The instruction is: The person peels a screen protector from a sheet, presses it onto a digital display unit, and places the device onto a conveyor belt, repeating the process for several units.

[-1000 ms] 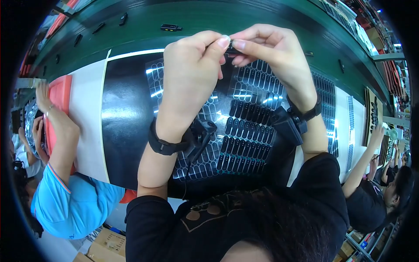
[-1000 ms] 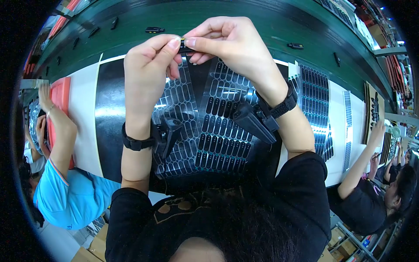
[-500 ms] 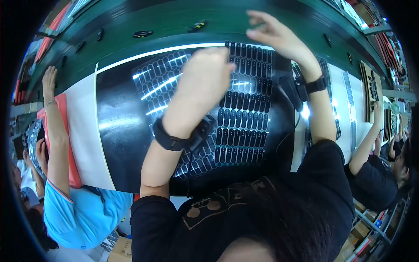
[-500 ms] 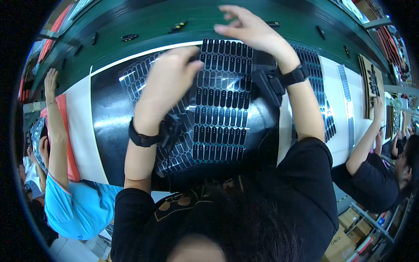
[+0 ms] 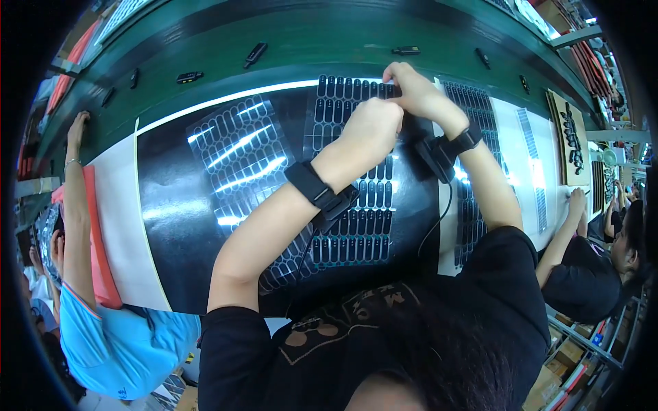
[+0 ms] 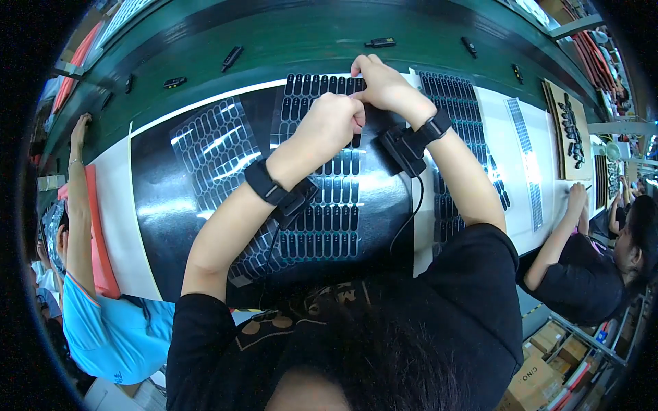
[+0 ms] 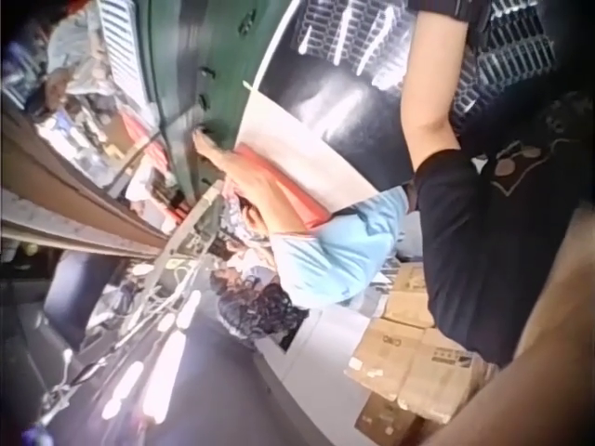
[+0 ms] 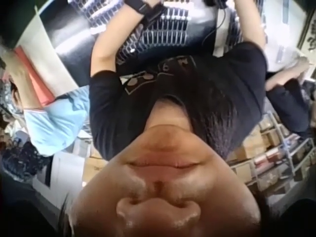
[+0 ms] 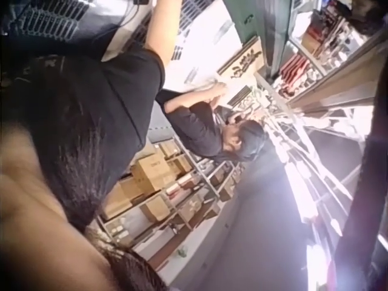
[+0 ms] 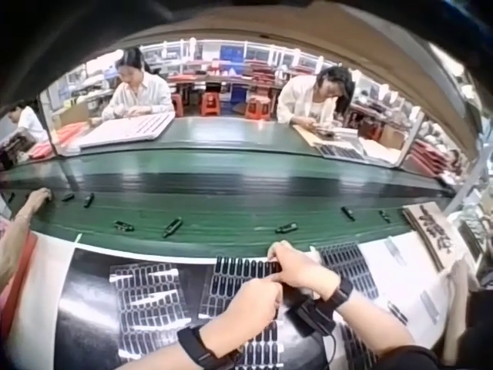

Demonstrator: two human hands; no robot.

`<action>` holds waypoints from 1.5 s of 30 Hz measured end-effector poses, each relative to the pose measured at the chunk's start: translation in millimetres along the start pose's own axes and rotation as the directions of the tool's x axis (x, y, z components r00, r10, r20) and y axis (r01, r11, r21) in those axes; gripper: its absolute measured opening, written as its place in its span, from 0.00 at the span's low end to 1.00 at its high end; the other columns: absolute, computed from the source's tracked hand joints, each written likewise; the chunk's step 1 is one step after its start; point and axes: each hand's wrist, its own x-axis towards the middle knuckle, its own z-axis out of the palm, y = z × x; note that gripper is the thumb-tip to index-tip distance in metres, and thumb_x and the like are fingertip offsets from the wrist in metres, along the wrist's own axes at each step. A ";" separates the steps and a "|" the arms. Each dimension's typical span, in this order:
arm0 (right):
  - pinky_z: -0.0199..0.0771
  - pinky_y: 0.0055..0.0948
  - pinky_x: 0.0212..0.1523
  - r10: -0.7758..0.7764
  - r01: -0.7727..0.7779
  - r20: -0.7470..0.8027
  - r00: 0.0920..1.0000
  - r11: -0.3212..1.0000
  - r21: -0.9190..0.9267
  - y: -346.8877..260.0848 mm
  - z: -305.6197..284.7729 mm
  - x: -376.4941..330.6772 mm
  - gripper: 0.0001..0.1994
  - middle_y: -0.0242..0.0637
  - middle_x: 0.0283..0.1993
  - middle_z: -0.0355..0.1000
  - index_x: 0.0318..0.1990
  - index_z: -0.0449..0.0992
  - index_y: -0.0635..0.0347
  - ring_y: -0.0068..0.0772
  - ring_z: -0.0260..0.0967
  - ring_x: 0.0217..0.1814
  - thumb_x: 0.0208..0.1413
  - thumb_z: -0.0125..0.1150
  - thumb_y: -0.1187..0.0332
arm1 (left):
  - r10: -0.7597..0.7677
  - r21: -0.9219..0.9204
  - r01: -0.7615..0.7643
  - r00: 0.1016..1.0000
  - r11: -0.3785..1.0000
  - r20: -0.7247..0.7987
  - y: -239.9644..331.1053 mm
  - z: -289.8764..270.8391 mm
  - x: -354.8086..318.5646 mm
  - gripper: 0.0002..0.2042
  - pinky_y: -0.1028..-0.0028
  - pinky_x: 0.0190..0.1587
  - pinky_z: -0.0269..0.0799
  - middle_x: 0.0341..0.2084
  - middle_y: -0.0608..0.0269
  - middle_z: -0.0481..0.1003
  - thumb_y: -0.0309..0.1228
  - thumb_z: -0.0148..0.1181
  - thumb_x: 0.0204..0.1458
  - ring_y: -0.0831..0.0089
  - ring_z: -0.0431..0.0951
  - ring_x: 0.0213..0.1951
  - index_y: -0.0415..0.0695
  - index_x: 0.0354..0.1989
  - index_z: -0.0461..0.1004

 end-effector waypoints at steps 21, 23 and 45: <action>0.63 0.11 0.23 -0.064 0.122 -0.115 0.991 0.777 0.618 -81.7 -33.8 45.5 0.12 0.30 0.29 0.68 0.36 0.67 0.63 0.16 0.65 0.26 0.43 0.59 0.74 | -0.460 -0.741 0.005 0.786 0.672 -0.412 56.7 -150.1 -68.6 0.07 0.84 0.33 0.62 0.24 0.64 0.69 0.16 0.55 0.37 0.80 0.69 0.28 0.39 0.26 0.69; 0.68 0.13 0.26 -0.158 0.286 -0.251 0.955 0.713 0.640 -124.8 -42.5 23.5 0.13 0.34 0.32 0.69 0.38 0.68 0.66 0.20 0.68 0.31 0.41 0.58 0.78 | -0.482 -0.759 -0.030 0.756 0.651 -0.443 61.8 -152.9 -72.6 0.05 0.84 0.34 0.62 0.23 0.64 0.69 0.17 0.55 0.37 0.80 0.69 0.29 0.39 0.24 0.69; 0.73 0.20 0.32 -0.251 0.429 -0.373 0.893 0.725 0.539 -172.3 -59.3 -19.8 0.15 0.43 0.35 0.69 0.34 0.71 0.72 0.28 0.69 0.33 0.32 0.62 0.84 | -0.502 -0.742 0.025 0.752 0.669 -0.427 57.0 -153.8 -71.4 0.05 0.87 0.29 0.62 0.21 0.62 0.71 0.15 0.55 0.38 0.80 0.70 0.25 0.38 0.22 0.69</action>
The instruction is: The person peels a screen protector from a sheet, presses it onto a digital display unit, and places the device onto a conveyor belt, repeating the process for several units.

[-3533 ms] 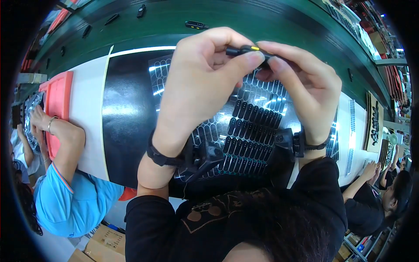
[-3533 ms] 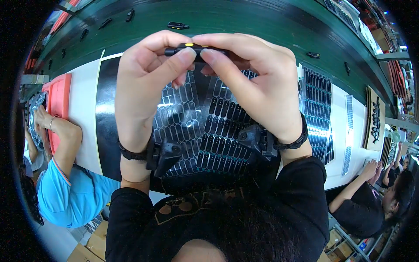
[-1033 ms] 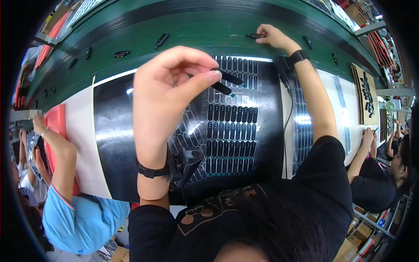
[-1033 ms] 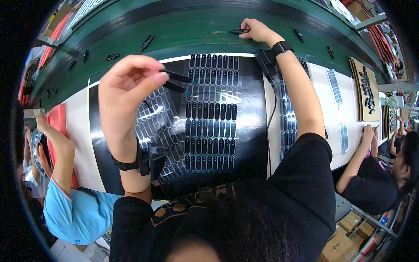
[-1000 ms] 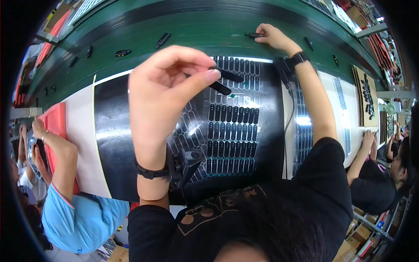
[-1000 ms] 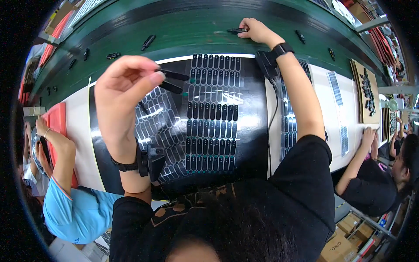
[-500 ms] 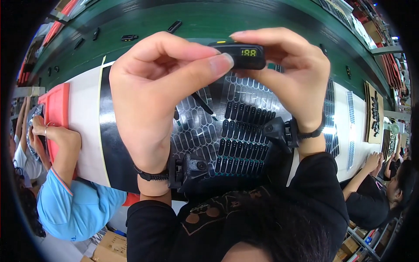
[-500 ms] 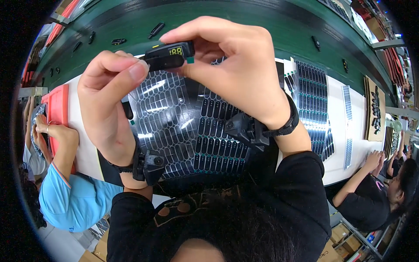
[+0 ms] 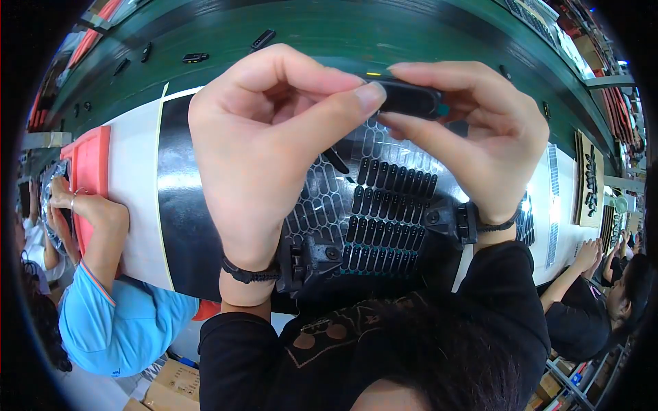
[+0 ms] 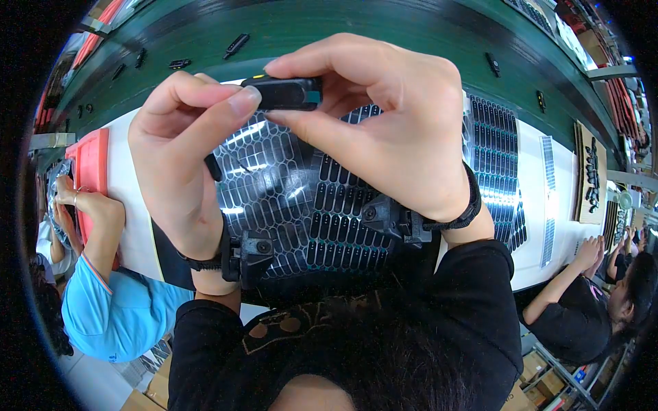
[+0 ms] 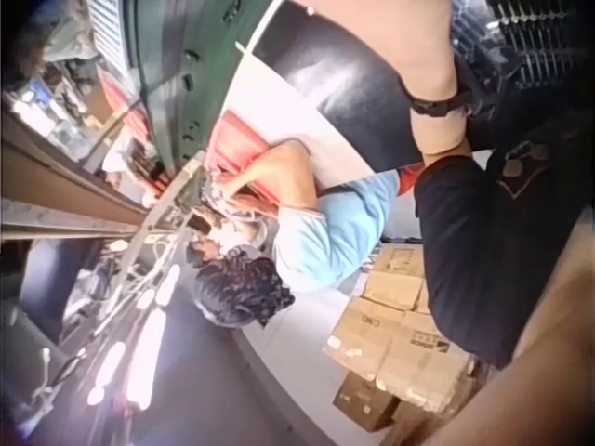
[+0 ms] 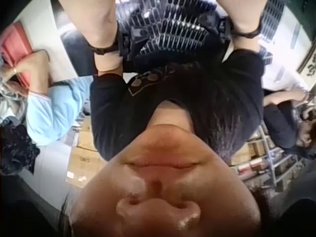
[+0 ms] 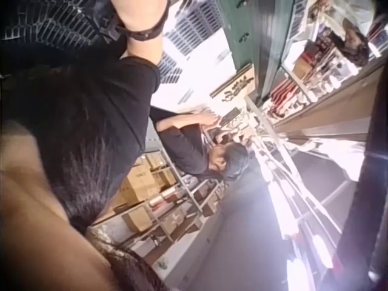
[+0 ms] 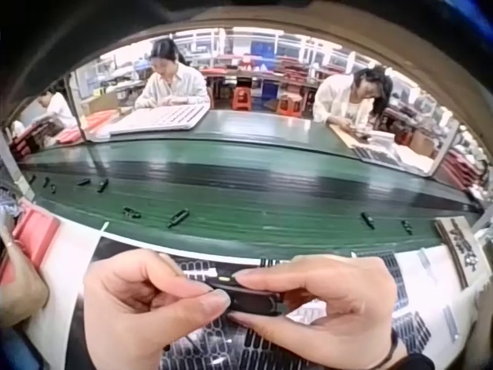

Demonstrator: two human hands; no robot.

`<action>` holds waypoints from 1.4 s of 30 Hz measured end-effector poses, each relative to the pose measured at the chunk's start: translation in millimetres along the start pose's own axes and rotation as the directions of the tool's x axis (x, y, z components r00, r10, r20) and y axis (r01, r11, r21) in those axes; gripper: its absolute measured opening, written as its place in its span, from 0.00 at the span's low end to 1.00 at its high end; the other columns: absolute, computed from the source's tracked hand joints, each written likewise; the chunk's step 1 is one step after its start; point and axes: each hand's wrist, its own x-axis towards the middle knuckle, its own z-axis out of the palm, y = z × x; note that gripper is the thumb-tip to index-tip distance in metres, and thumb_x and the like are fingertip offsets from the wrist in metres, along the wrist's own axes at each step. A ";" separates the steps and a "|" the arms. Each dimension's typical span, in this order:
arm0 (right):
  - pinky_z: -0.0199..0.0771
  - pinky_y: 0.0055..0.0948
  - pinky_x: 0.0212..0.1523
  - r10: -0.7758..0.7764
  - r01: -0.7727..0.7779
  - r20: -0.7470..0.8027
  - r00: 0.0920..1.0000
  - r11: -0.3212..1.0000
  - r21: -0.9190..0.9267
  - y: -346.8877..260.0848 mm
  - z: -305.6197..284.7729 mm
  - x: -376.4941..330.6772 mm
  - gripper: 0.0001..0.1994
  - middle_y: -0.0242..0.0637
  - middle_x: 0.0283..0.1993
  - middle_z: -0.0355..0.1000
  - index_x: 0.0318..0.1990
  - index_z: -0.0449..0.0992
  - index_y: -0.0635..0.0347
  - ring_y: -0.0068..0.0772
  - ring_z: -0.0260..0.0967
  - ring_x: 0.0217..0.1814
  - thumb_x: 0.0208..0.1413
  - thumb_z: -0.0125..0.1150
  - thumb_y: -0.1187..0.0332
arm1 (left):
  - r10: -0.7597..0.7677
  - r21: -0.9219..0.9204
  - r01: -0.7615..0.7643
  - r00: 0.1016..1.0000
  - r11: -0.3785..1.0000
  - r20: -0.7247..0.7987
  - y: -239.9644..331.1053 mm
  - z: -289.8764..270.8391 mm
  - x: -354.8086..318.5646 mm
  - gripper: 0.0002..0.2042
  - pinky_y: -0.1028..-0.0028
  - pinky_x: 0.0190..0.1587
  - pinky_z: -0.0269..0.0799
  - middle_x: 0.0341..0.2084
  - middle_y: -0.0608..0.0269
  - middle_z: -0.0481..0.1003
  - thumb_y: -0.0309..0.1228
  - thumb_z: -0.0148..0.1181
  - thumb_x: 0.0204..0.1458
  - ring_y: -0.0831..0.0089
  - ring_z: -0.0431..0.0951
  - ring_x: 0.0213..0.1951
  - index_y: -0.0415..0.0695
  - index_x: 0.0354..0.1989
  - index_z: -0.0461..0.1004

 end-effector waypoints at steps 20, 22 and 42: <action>0.68 0.12 0.26 0.191 -0.215 0.111 0.975 0.933 0.290 34.1 14.0 10.7 0.10 0.34 0.30 0.71 0.38 0.72 0.62 0.18 0.68 0.25 0.45 0.57 0.74 | 0.081 0.444 -0.080 0.997 0.893 0.016 -22.7 -16.4 14.9 0.05 0.88 0.19 0.47 0.11 0.78 0.57 0.26 0.59 0.41 0.90 0.55 0.16 0.39 0.23 0.70; 0.68 0.12 0.26 0.152 -0.167 0.084 0.985 0.961 0.221 34.1 16.3 11.8 0.11 0.35 0.31 0.70 0.39 0.72 0.62 0.17 0.67 0.24 0.45 0.56 0.74 | 0.143 0.550 -0.105 0.989 0.828 -0.027 -22.5 -14.2 13.0 0.05 0.88 0.17 0.45 0.10 0.78 0.56 0.27 0.59 0.42 0.89 0.53 0.15 0.39 0.22 0.70; 0.62 0.35 0.47 0.505 -0.469 -0.337 0.795 0.158 -0.869 231.2 -122.8 59.3 0.35 0.50 0.42 0.66 0.46 0.63 0.67 0.45 0.62 0.48 0.38 0.56 0.44 | 0.303 0.791 -0.225 0.952 0.569 0.053 1.0 -31.8 12.2 0.11 0.87 0.25 0.57 0.25 0.69 0.69 0.24 0.54 0.44 0.85 0.67 0.27 0.41 0.38 0.70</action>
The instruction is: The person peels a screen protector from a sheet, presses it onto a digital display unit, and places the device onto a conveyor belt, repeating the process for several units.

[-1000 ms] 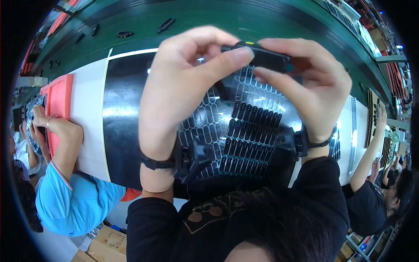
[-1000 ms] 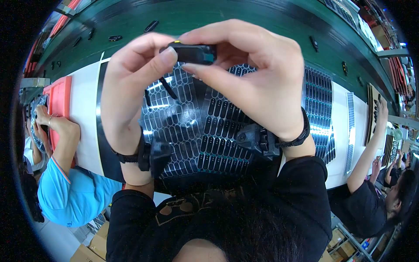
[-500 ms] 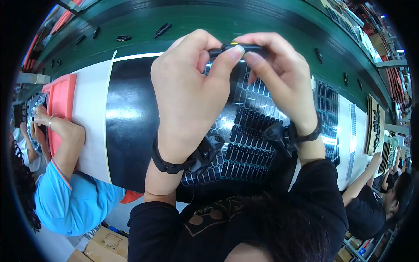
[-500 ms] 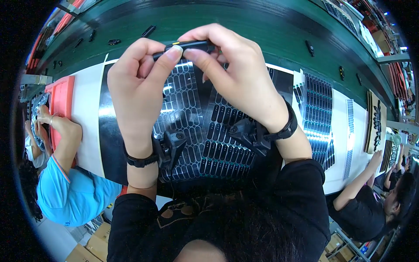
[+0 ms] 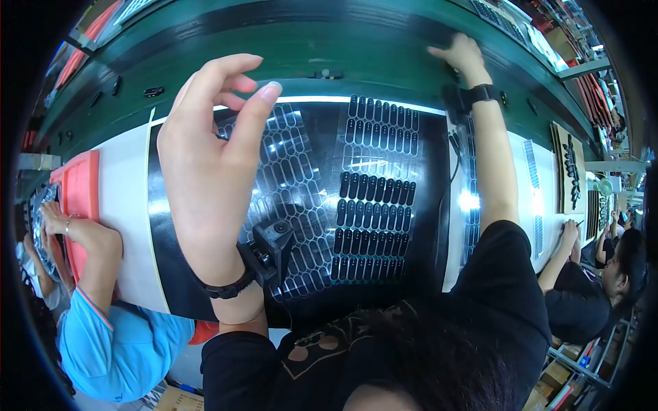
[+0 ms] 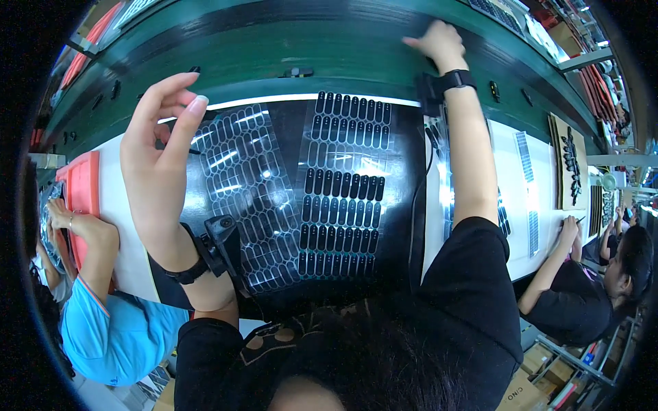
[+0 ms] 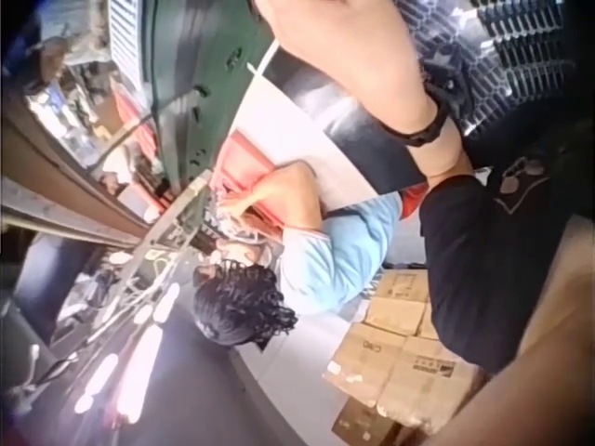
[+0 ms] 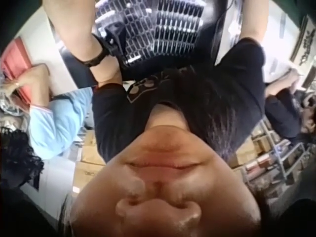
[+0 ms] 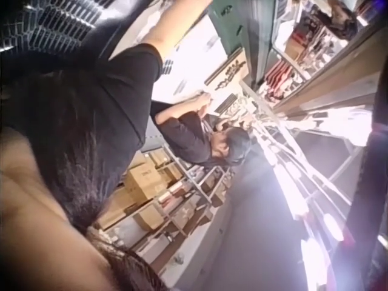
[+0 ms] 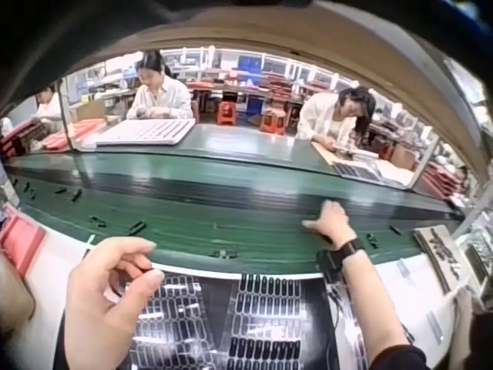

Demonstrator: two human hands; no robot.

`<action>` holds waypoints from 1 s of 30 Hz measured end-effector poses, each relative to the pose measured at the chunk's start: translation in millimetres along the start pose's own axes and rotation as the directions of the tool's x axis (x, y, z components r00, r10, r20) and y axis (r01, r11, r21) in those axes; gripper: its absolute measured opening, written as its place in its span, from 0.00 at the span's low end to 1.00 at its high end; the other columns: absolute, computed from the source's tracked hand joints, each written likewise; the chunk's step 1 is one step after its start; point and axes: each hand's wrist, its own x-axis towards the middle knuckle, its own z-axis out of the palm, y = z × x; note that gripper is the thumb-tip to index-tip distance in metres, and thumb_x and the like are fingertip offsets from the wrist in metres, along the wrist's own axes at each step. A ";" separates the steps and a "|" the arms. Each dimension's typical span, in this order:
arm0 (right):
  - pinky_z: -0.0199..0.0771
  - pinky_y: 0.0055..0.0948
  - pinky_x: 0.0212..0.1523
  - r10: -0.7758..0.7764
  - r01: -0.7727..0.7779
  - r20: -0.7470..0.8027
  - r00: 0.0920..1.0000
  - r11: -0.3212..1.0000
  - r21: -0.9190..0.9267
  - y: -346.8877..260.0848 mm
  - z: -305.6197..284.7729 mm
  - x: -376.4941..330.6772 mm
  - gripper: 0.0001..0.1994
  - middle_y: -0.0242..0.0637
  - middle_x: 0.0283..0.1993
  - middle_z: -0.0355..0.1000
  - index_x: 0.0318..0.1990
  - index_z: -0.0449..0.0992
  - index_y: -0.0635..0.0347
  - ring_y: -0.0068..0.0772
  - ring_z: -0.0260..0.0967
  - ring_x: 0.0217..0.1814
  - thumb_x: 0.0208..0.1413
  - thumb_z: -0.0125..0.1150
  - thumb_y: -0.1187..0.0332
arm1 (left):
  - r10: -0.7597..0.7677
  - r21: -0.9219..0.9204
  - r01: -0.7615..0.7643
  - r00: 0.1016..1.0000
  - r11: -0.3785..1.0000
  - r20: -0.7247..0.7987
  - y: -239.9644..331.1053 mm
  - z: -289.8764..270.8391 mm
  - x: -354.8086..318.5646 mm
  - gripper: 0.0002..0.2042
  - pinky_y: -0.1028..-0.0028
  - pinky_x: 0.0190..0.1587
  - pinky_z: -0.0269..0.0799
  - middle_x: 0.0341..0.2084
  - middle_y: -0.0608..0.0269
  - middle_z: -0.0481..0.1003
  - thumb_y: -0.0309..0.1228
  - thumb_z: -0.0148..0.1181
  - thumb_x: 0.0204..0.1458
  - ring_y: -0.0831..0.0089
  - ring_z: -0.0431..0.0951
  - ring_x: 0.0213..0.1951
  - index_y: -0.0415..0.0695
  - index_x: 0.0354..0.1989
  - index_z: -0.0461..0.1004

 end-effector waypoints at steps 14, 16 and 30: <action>0.64 0.14 0.29 -0.471 0.328 -0.198 0.860 0.212 0.920 -99.5 -84.8 -125.3 0.11 0.32 0.27 0.68 0.37 0.68 0.67 0.18 0.65 0.28 0.45 0.57 0.73 | -0.017 -0.414 0.033 0.999 0.910 0.043 9.4 -0.9 -19.7 0.11 0.86 0.31 0.60 0.25 0.64 0.69 0.17 0.56 0.38 0.81 0.68 0.30 0.36 0.33 0.70; 0.67 0.14 0.30 -0.446 0.288 -0.213 0.869 0.105 0.952 -113.4 -105.6 -163.4 0.13 0.36 0.30 0.70 0.38 0.67 0.69 0.20 0.67 0.31 0.42 0.57 0.79 | -0.047 -0.721 0.080 0.997 0.688 0.065 18.5 1.2 -20.3 0.11 0.86 0.32 0.61 0.25 0.63 0.69 0.16 0.55 0.38 0.80 0.68 0.30 0.36 0.33 0.68; 0.74 0.24 0.36 -0.351 0.596 -0.550 0.758 0.029 0.803 -126.0 -134.7 -236.4 0.15 0.47 0.38 0.68 0.36 0.68 0.74 0.33 0.68 0.38 0.35 0.60 0.85 | -0.128 -0.933 0.041 0.992 0.357 -0.006 32.3 14.5 -37.5 0.10 0.85 0.31 0.60 0.25 0.63 0.70 0.18 0.54 0.40 0.79 0.68 0.28 0.39 0.32 0.65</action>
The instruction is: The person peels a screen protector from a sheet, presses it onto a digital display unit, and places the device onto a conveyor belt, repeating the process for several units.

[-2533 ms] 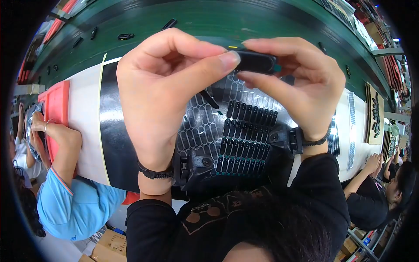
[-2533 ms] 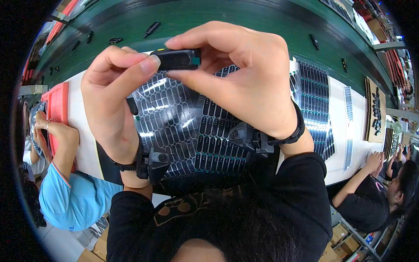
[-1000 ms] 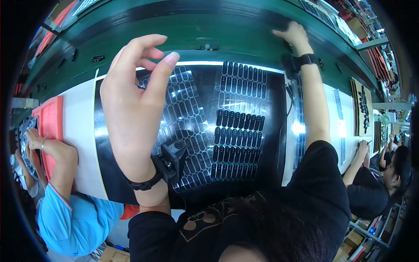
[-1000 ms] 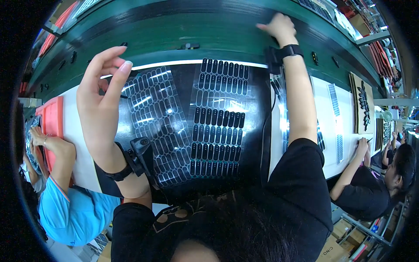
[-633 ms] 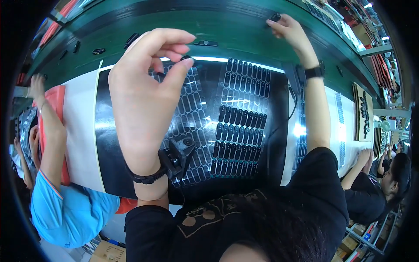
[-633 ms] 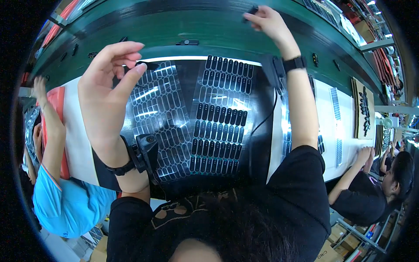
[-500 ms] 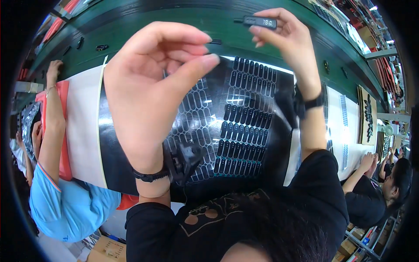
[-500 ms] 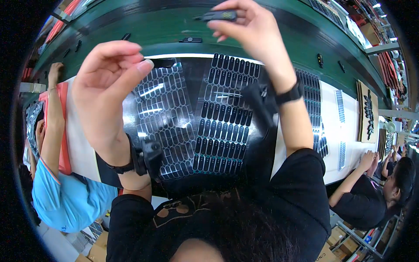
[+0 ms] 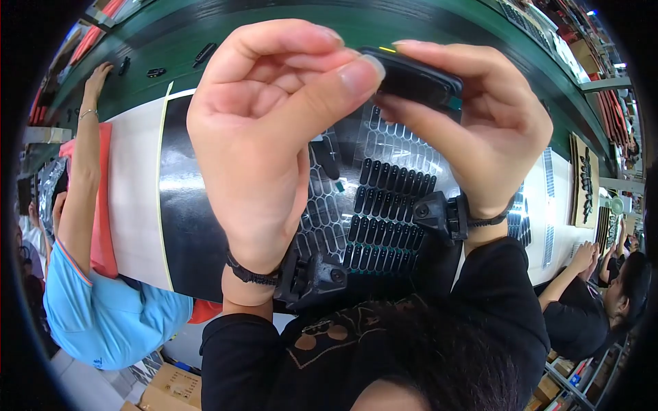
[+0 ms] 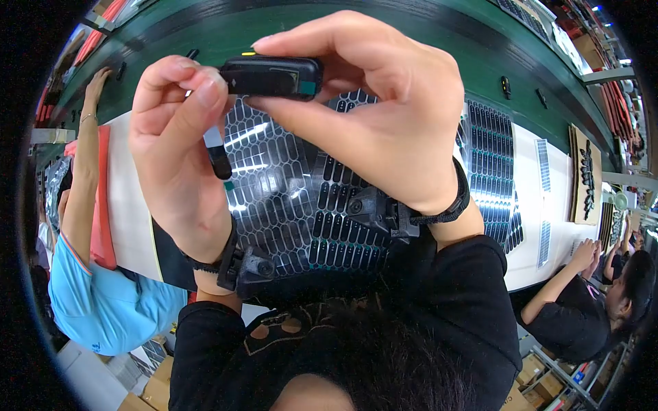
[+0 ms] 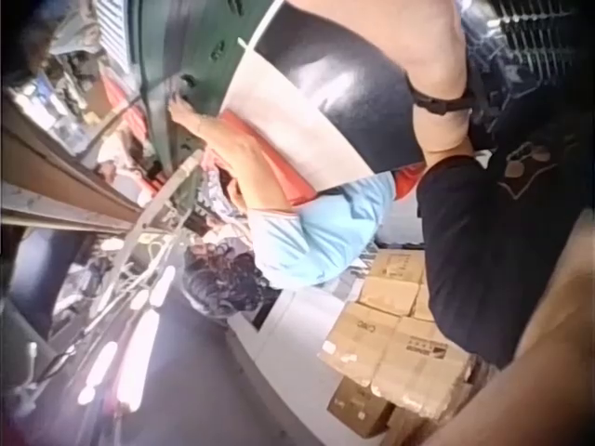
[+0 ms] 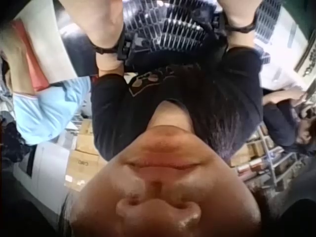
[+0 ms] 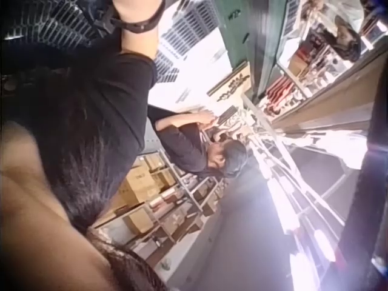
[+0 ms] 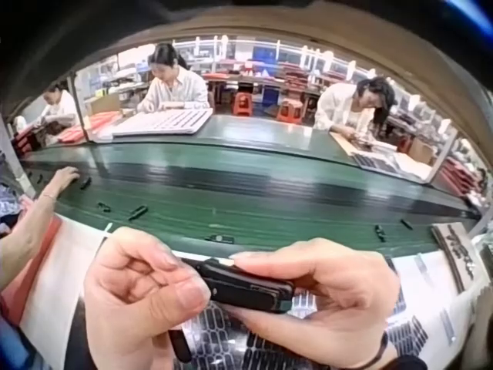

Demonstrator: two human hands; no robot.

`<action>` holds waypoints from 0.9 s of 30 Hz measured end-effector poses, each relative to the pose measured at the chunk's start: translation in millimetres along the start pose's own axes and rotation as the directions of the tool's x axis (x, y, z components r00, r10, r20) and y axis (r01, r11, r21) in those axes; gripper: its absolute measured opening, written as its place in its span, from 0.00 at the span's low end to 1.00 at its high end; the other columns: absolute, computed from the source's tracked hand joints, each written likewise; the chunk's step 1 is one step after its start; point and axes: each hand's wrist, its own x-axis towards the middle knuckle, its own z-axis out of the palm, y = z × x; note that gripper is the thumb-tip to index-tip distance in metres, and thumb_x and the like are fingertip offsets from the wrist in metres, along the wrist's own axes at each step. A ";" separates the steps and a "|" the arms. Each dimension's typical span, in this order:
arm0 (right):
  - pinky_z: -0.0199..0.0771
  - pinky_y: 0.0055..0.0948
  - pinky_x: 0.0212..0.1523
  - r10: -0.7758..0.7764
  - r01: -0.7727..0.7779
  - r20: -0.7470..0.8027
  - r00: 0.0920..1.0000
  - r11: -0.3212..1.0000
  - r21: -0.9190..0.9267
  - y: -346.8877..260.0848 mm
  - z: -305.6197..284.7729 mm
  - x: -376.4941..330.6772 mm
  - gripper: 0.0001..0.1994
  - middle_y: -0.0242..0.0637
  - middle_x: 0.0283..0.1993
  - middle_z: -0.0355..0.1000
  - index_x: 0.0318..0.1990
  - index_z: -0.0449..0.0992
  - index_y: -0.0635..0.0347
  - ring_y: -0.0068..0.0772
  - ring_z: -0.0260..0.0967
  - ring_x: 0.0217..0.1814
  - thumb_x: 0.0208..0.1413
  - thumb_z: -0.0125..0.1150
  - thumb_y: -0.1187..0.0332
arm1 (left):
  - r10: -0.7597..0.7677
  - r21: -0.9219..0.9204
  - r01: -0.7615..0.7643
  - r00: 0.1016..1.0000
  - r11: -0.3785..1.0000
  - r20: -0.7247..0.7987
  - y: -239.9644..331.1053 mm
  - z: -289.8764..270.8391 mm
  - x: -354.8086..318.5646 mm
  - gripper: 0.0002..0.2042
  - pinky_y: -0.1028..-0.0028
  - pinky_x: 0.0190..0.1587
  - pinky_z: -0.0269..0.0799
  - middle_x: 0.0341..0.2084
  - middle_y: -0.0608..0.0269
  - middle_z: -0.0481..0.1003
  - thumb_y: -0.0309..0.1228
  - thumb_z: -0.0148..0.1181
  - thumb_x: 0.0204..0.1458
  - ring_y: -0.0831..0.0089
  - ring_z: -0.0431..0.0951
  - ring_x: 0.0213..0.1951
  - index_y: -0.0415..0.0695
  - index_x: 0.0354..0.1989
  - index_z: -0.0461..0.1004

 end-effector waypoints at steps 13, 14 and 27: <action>0.72 0.24 0.38 -0.017 0.017 0.003 1.000 0.991 -0.135 0.4 -2.8 6.4 0.16 0.46 0.38 0.68 0.35 0.68 0.74 0.33 0.69 0.37 0.34 0.61 0.84 | 0.134 0.080 -0.134 0.991 0.988 0.003 -13.6 5.4 6.8 0.10 0.85 0.34 0.62 0.25 0.62 0.70 0.15 0.54 0.39 0.78 0.70 0.30 0.38 0.31 0.65; 0.72 0.24 0.38 -0.010 0.010 0.002 1.000 0.991 -0.133 0.1 -2.5 7.5 0.16 0.46 0.38 0.68 0.35 0.68 0.74 0.33 0.69 0.37 0.34 0.61 0.84 | 0.143 0.102 -0.143 0.990 0.985 0.009 -15.0 5.1 8.4 0.11 0.85 0.35 0.63 0.25 0.62 0.70 0.15 0.54 0.39 0.78 0.70 0.30 0.38 0.32 0.66; 0.70 0.18 0.33 0.074 -0.072 0.129 0.989 0.997 -0.021 24.3 -9.2 17.8 0.12 0.40 0.34 0.70 0.39 0.69 0.69 0.25 0.69 0.33 0.44 0.55 0.78 | -0.268 0.207 0.235 0.952 0.950 0.146 -16.6 -14.6 31.2 0.04 0.88 0.30 0.59 0.24 0.69 0.69 0.24 0.54 0.45 0.85 0.66 0.26 0.38 0.29 0.70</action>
